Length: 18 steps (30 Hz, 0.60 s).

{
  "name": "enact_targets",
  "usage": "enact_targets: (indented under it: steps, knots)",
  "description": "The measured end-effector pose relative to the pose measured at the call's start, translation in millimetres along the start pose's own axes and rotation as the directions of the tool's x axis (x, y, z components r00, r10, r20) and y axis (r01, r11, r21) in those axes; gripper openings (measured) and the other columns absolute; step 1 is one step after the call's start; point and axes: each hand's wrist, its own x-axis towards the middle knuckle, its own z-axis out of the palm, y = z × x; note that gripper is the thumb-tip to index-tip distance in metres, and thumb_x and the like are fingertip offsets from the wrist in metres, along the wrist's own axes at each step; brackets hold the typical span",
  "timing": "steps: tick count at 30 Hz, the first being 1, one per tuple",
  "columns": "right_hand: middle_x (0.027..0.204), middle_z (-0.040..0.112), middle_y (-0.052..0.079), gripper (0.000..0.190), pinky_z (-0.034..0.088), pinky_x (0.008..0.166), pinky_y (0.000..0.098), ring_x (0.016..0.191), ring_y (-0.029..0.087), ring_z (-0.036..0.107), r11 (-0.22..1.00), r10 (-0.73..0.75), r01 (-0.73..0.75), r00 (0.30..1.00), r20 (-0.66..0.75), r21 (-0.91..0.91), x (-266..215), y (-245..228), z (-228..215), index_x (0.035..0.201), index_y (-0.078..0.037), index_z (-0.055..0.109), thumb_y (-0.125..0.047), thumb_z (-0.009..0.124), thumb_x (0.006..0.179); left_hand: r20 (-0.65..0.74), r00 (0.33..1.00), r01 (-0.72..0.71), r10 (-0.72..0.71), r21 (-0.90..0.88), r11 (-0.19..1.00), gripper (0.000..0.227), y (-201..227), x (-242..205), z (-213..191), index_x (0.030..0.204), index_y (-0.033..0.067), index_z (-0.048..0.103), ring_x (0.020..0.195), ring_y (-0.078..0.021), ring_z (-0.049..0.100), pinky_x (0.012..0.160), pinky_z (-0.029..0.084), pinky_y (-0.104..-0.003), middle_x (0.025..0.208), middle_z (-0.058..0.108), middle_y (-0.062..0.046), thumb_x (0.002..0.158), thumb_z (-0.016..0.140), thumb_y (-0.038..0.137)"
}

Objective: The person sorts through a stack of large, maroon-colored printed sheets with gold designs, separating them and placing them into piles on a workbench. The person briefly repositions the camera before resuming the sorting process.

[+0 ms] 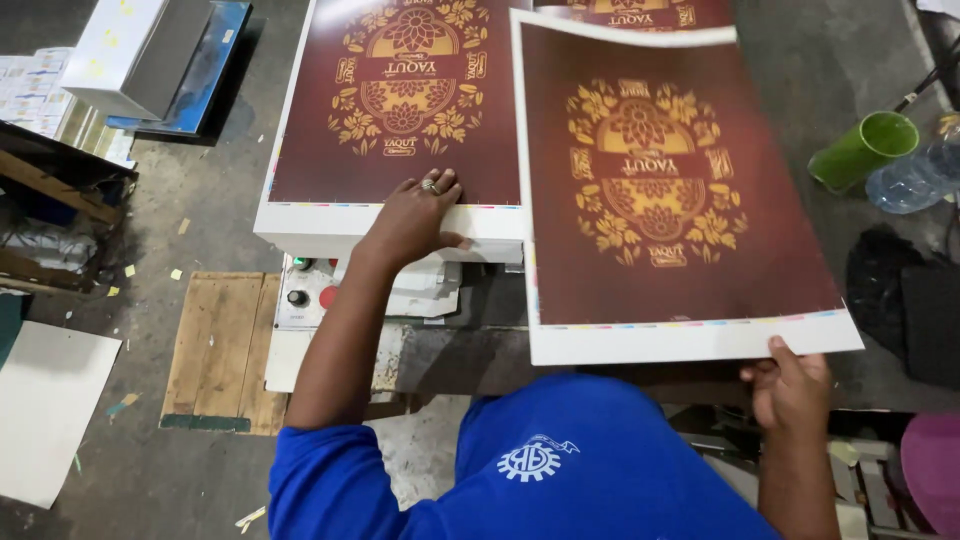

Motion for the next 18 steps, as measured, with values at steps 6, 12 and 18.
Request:
enact_targets:
  steps: [6,12,18]
  knots:
    - [0.108,0.066,0.006,0.030,0.050,0.058,0.0342,0.080,0.016,0.063,0.980,0.124,-0.149,0.976,-0.177,-0.135,-9,7,-37,0.137,-0.009,0.053,-0.009,0.059,0.107,0.303,0.943,0.173,-0.138,-0.092,0.981,0.071,-7,8,-29,0.125,0.0099,0.067,0.104,-0.0366,0.070,0.088,0.055,-0.047,0.121,0.071,-0.016,0.077,0.080,0.060]
    - [0.110,0.066,0.007,0.032,0.051,0.058,0.0344,0.081,0.018,0.065,0.966,0.069,-0.124,0.970,-0.232,-0.229,-21,11,-45,0.139,-0.008,0.050,-0.008,0.058,0.107,-0.157,0.953,0.228,-0.259,-0.189,0.955,0.013,3,-5,-76,0.113,0.0175,0.075,0.066,-0.0268,0.072,0.064,0.056,-0.043,0.080,0.075,-0.011,0.109,0.065,0.025]
    - [0.112,0.065,0.009,0.028,0.054,0.057,0.0317,0.082,0.016,0.064,0.954,0.044,-0.109,0.973,-0.228,-0.279,-25,16,-31,0.137,-0.004,0.051,-0.006,0.057,0.110,-0.386,0.921,0.046,-0.049,-0.017,0.999,0.010,58,-36,-50,0.115,0.0023,0.070,0.059,-0.0203,0.068,0.051,0.052,-0.035,0.085,0.074,-0.014,0.111,0.063,0.008]
